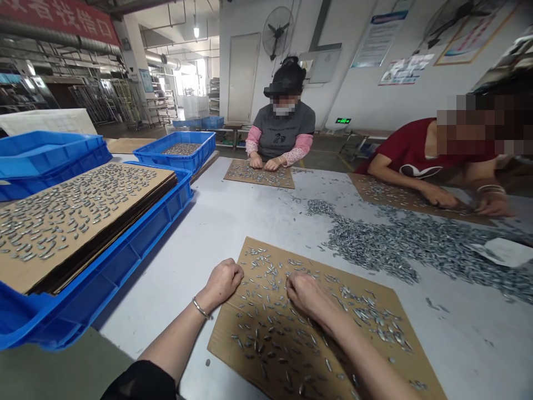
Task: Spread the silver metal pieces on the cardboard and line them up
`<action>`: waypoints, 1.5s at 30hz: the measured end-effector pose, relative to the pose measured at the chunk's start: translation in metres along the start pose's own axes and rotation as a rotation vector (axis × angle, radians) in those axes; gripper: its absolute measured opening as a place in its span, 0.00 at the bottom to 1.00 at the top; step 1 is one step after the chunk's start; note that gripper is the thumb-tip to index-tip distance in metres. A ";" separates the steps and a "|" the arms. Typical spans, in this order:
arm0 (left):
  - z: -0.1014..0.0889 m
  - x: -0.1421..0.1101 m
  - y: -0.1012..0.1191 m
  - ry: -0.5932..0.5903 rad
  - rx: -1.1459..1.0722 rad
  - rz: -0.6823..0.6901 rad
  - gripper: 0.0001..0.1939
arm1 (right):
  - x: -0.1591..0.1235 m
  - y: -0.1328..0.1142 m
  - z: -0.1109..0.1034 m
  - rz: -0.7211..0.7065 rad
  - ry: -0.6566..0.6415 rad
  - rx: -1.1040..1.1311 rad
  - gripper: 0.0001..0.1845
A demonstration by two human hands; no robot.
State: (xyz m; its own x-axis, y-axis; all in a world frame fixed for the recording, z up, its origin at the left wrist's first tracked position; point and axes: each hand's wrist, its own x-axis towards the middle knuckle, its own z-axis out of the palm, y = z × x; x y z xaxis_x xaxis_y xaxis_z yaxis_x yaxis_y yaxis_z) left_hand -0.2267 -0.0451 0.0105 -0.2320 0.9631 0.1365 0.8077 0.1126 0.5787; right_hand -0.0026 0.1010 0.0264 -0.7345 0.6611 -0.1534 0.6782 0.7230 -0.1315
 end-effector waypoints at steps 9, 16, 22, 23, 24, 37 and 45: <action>0.001 0.000 0.002 0.016 0.058 0.019 0.12 | 0.019 -0.029 -0.004 -0.090 0.022 0.023 0.09; 0.005 -0.002 0.001 0.050 0.126 0.081 0.12 | 0.024 -0.038 0.008 -0.175 0.042 0.104 0.10; 0.008 -0.003 0.000 0.060 0.120 0.085 0.12 | 0.032 -0.022 -0.002 -0.119 0.069 0.240 0.11; 0.008 -0.003 0.000 0.059 0.120 0.079 0.11 | 0.034 -0.019 -0.004 -0.092 0.080 0.220 0.11; 0.008 -0.003 0.000 0.059 0.121 0.072 0.11 | 0.035 -0.018 -0.005 -0.076 0.083 0.195 0.10; 0.009 -0.003 0.002 0.039 0.146 0.046 0.12 | 0.037 -0.049 -0.014 0.030 -0.027 0.102 0.13; 0.009 -0.001 0.001 0.031 0.171 0.023 0.13 | 0.055 -0.042 -0.010 -0.097 -0.007 0.146 0.12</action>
State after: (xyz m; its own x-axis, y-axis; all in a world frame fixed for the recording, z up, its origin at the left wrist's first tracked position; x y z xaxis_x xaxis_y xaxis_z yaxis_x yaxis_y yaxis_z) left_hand -0.2206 -0.0433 0.0034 -0.2268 0.9581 0.1747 0.8930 0.1331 0.4299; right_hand -0.0714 0.1085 0.0329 -0.7966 0.5882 -0.1394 0.6011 0.7461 -0.2863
